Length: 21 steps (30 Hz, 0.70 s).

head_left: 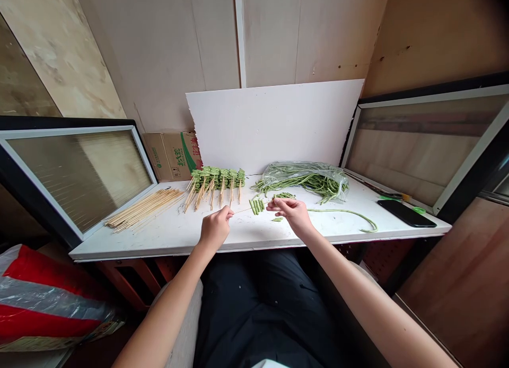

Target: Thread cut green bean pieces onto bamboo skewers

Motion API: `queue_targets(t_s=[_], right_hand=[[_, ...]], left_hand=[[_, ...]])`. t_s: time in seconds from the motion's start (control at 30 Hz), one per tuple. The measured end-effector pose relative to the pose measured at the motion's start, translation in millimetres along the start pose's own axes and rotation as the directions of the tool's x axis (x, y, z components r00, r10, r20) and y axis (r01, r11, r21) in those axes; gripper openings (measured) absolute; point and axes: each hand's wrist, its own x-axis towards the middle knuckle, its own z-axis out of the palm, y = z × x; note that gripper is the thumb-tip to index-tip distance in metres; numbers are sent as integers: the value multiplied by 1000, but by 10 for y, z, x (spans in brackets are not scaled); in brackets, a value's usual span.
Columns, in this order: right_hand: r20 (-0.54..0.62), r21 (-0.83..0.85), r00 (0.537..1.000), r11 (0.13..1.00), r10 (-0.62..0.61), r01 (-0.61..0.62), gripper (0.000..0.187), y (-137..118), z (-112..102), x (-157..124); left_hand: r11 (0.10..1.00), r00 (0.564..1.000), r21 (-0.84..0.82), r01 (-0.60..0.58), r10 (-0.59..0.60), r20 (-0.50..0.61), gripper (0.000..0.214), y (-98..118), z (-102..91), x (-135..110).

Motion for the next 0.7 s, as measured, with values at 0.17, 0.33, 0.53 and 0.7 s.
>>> queue_targets(t_s=[0.17, 0.33, 0.53, 0.7], right_hand=[[-29, 6, 1000, 1000, -11, 12, 36, 90, 147, -40], [24, 12, 998, 998, 56, -57, 36, 84, 135, -32], [146, -200, 989, 978, -21, 51, 43, 17, -165, 82], [157, -640, 966, 724, -204, 257, 26, 252, -569, 239]], left_hand=[[1000, 1000, -12, -6, 6, -14, 24, 66, 13, -22], [998, 1000, -48, 29, -29, -9, 22, 41, 3, 3], [990, 995, -103, 95, -96, -11, 21, -47, -1, 36], [985, 993, -129, 114, -113, 11, 21, -109, 12, 42]])
